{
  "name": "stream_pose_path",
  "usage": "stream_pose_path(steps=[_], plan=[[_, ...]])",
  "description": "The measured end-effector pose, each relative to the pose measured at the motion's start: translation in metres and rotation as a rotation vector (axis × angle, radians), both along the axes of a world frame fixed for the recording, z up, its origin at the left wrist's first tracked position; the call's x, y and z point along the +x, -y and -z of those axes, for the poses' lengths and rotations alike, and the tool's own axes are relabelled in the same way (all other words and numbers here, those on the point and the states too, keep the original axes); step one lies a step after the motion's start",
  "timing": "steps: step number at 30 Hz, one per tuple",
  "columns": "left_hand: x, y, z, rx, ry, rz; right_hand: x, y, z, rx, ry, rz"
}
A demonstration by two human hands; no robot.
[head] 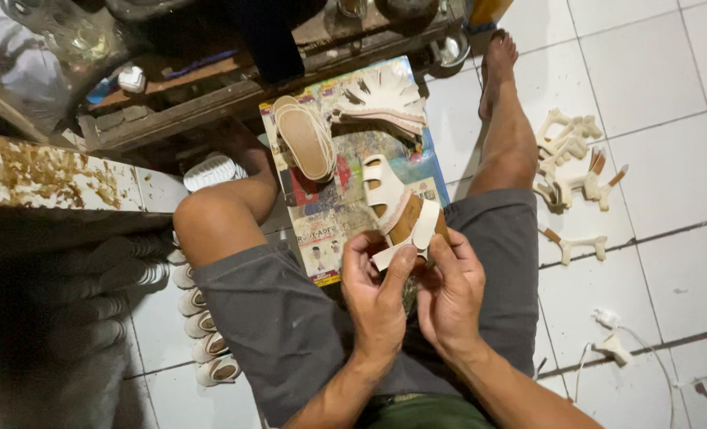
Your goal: The person assembles sandals by attaching white straps to brown soles using a cylindrical tool to press the straps into place. The person handles multiple sandals, aligning and securing the straps before setting the finished units aside.
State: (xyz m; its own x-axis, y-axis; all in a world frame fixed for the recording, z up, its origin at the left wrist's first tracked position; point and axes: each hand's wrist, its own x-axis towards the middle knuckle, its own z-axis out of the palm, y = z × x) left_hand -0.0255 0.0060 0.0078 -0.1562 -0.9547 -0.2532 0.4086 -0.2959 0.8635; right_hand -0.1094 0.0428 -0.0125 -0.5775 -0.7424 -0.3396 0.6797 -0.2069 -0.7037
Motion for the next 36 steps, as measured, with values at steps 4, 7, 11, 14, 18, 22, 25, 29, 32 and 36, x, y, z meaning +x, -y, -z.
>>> stream_pose_path(steps=[4,7,11,14,18,22,25,29,32,36], plan=[[-0.007,-0.003,0.003,0.073,0.016,0.006,0.001,0.001,0.002,0.028,0.016,0.038],[-0.009,-0.006,0.003,0.153,-0.053,0.034,0.002,-0.001,0.005,0.008,0.001,0.048],[-0.011,-0.009,0.005,0.237,-0.244,0.028,0.006,-0.003,0.004,-0.051,-0.008,0.032],[-0.008,-0.008,0.008,0.183,-0.315,0.034,0.009,-0.004,-0.001,-0.105,-0.028,0.031],[-0.004,-0.006,0.011,0.134,-0.418,0.004,0.015,-0.008,-0.005,-0.127,0.006,0.013],[0.008,0.009,0.006,0.012,-0.242,0.025,0.011,-0.011,0.004,-0.026,-0.003,-0.124],[0.042,0.035,-0.002,-0.029,-0.093,0.12,-0.005,-0.009,0.007,0.19,-0.303,-0.392],[0.109,0.069,-0.025,-0.012,0.284,0.307,-0.016,0.001,-0.016,0.072,-1.302,-0.474],[0.15,0.087,-0.044,0.044,0.586,0.438,-0.005,0.032,-0.041,-0.31,-1.536,-0.55],[0.174,0.107,-0.053,-0.085,0.847,0.527,0.028,0.097,-0.056,-0.451,-1.523,-0.962]])
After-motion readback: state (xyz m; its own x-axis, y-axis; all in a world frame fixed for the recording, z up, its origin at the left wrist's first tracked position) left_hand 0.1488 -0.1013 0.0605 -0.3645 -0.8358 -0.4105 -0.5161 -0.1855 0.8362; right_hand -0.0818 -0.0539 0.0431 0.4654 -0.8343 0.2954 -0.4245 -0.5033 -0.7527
